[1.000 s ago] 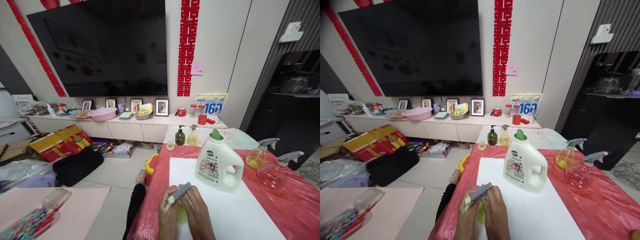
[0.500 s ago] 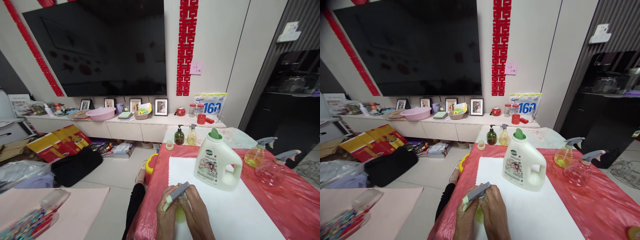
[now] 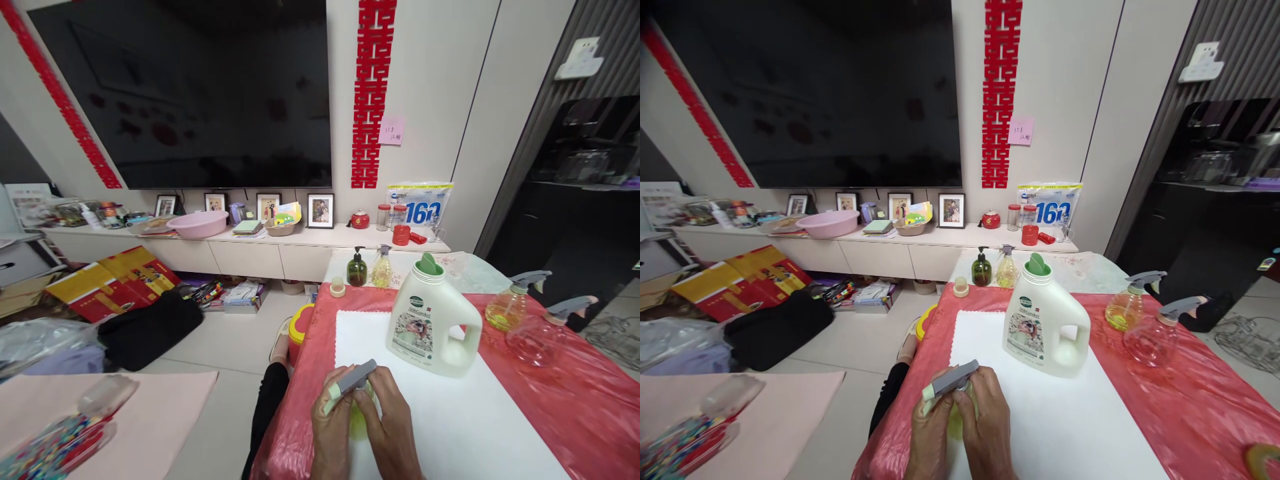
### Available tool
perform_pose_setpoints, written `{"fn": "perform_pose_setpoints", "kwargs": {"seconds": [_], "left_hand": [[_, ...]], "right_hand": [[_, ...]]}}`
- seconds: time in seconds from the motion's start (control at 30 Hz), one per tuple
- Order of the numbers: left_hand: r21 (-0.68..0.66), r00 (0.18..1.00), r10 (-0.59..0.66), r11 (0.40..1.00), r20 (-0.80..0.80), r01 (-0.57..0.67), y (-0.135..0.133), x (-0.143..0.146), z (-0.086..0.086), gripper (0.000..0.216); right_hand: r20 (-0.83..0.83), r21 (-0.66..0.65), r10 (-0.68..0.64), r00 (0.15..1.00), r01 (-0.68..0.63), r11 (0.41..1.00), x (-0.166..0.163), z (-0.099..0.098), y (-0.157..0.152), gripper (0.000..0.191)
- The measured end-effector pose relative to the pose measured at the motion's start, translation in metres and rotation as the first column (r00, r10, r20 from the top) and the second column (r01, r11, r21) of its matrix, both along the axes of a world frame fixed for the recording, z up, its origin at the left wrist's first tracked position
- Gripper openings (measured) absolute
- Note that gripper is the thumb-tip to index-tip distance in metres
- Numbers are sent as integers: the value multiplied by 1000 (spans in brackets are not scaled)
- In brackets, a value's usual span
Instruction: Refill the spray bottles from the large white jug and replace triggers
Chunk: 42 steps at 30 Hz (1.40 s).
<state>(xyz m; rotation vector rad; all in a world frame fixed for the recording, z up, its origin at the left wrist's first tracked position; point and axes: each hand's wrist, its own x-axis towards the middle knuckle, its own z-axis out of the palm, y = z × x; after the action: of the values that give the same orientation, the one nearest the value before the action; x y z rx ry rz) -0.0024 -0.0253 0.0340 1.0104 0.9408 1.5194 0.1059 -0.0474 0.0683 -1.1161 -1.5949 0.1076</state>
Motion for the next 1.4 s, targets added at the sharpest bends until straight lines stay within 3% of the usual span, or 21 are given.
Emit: {"fn": "perform_pose_setpoints", "kwargs": {"seconds": [0.13,0.4,0.6,0.87,1.23,1.4], "left_hand": [[34,999,-21,999,-26,21,0,-1,-3,32],[-32,1000,-19,999,1,19,-10,0,17,38],[-84,998,-11,996,64,16,-12,2,14,42],[-53,1000,-11,999,-2,11,-11,1,14,42],[-45,999,-52,998,11,52,-14,-6,8,26],[-42,970,-218,974,111,223,-16,-15,2,31]], "right_hand": [[24,-28,18,1000,-17,999,4,1,1,11],[4,-126,24,1000,-23,992,5,0,0,17],[-6,-165,-10,1000,8,986,3,7,1,24],[-20,-178,-34,999,30,984,-1,1,-2,29],[-48,-38,-125,991,124,992,-11,-6,-5,19],[-35,-13,-140,990,140,990,-12,-5,-4,16]]}}
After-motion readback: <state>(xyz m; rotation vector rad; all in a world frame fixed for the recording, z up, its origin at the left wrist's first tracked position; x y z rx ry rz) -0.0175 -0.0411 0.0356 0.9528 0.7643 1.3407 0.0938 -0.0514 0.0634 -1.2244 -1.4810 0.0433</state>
